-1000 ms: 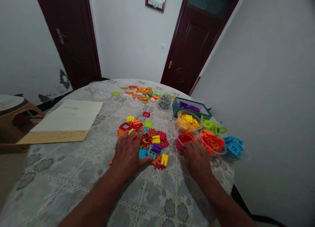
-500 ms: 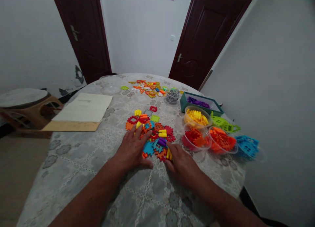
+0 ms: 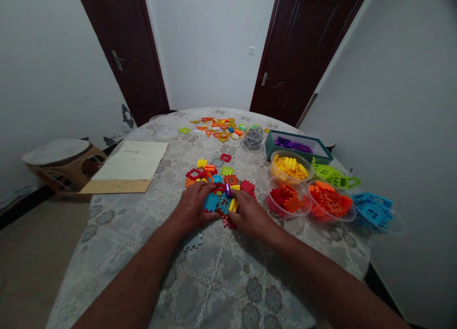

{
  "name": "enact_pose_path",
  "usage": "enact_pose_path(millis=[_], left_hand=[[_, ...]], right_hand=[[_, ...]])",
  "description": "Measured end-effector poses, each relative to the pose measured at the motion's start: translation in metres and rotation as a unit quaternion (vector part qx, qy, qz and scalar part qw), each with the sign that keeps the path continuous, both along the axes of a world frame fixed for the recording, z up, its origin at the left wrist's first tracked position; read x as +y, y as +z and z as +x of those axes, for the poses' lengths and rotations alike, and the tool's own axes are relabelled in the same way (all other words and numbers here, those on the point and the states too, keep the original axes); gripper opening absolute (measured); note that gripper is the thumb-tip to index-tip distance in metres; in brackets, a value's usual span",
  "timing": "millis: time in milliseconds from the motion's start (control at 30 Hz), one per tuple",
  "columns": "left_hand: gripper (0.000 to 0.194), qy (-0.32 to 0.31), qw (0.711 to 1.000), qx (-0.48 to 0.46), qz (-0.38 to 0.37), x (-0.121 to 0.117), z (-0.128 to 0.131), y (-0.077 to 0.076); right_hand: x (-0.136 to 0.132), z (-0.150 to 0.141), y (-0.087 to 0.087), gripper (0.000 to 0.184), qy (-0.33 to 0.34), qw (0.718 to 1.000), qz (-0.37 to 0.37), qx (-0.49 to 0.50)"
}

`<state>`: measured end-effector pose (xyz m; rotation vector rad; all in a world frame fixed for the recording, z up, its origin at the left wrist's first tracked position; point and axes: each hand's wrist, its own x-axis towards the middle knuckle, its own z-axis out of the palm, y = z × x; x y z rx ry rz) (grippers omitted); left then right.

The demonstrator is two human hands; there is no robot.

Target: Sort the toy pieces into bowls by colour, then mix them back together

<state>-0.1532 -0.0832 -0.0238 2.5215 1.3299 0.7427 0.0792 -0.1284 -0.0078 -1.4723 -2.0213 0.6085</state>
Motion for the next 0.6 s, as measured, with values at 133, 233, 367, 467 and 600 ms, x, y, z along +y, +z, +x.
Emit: enact_pose_path(millis=[133,233,367,467,600], left_hand=[[0.075,-0.025,0.999,-0.037,-0.012,-0.005,0.005,0.003],[0.072,-0.047,0.996,-0.079,-0.021,-0.01,0.012,0.006],[0.077,-0.054,0.993,-0.103,-0.034,-0.011,0.017,0.01],[0.078,-0.049,0.992,-0.105,-0.049,-0.009,0.017,0.01],[0.082,-0.023,0.993,-0.093,-0.066,-0.007,0.016,0.008]], right_hand=[[0.003,-0.001,-0.02,0.048,-0.021,0.996,0.062,0.055],[0.002,0.0,-0.03,0.044,-0.004,0.995,0.08,0.065],[0.004,0.0,-0.035,0.046,0.002,0.993,0.092,0.073],[0.005,-0.001,-0.037,0.046,0.001,0.992,0.098,0.081],[0.005,-0.001,-0.036,0.046,-0.005,0.991,0.099,0.089]])
